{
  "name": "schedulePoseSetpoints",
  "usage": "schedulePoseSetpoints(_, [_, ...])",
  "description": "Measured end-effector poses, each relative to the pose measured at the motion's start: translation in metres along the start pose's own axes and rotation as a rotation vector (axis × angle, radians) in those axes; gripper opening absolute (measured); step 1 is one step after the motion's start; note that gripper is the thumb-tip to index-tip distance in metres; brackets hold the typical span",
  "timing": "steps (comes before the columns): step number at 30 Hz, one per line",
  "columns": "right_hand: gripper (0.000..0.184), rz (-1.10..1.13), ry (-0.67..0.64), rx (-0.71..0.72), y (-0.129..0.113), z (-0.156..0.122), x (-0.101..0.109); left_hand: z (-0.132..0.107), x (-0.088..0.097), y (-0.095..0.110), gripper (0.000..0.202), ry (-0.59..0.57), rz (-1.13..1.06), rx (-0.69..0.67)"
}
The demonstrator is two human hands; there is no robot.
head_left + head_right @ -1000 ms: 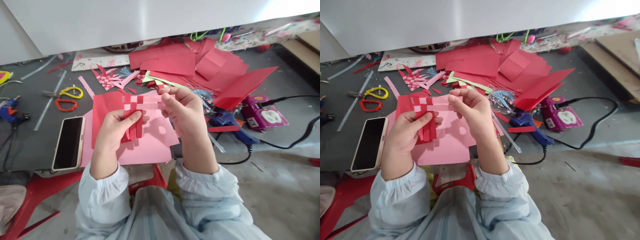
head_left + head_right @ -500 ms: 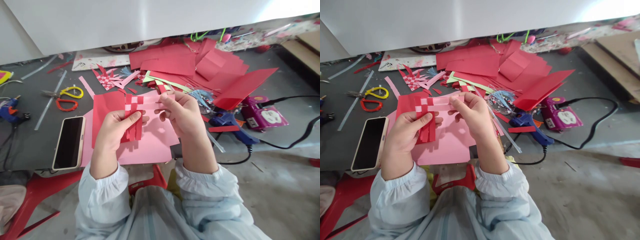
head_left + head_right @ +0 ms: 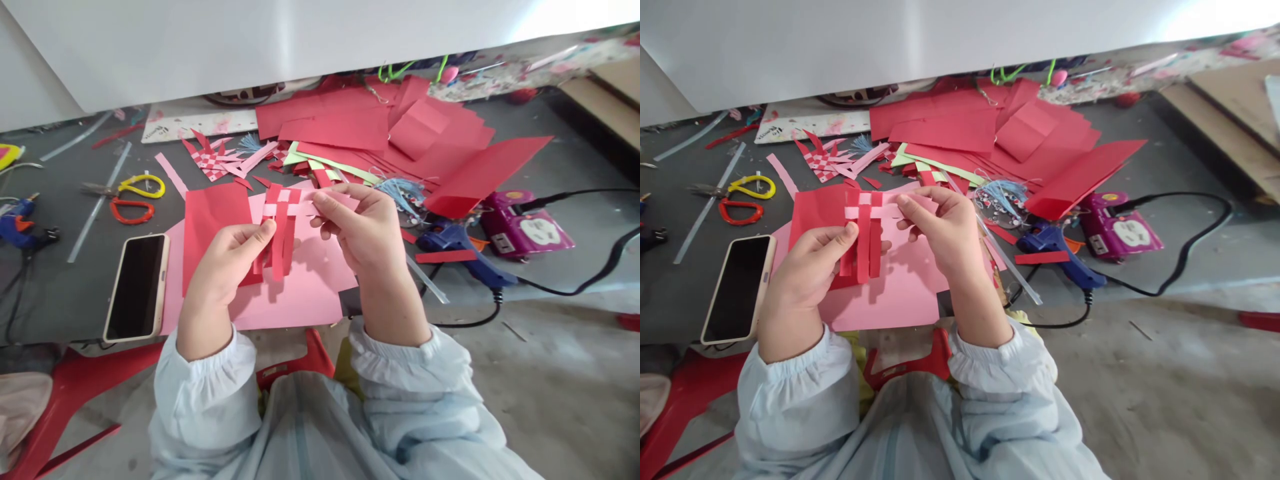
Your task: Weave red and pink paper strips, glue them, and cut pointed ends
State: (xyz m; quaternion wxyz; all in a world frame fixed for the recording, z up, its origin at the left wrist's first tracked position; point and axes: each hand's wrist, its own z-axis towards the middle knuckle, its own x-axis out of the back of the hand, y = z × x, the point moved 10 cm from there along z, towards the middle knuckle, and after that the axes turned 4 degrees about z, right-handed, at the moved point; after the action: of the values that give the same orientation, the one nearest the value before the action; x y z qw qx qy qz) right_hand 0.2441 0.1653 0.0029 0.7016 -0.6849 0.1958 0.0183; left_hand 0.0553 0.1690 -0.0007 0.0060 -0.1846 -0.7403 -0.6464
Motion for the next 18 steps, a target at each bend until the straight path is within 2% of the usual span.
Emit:
schedulePoseSetpoints(3, [0.016,0.018,0.004,0.020,-0.001,-0.001,0.000,0.000,-0.007,0.001,0.053,-0.070,0.010,-0.010])
schedulePoseSetpoints(6, [0.014,0.037,-0.007,0.016,-0.002,-0.002,0.000,0.000,-0.007,0.001,0.051,-0.071,0.026,-0.007])
schedulePoseSetpoints(10, [0.012,0.063,-0.025,-0.035,0.000,-0.003,-0.003,0.001,-0.013,-0.004,0.042,-0.125,-0.042,0.041])
schedulePoseSetpoints(13, [0.015,0.009,-0.046,-0.055,0.003,-0.001,-0.002,0.002,-0.011,-0.004,0.035,-0.109,-0.086,0.029])
schedulePoseSetpoints(15, [0.017,-0.073,-0.069,-0.022,0.001,0.001,-0.001,0.001,-0.008,-0.003,0.036,-0.095,-0.063,0.020])
schedulePoseSetpoints(18, [0.025,-0.200,-0.055,0.121,-0.016,0.002,0.007,-0.003,-0.008,0.000,0.040,-0.133,0.013,0.025])
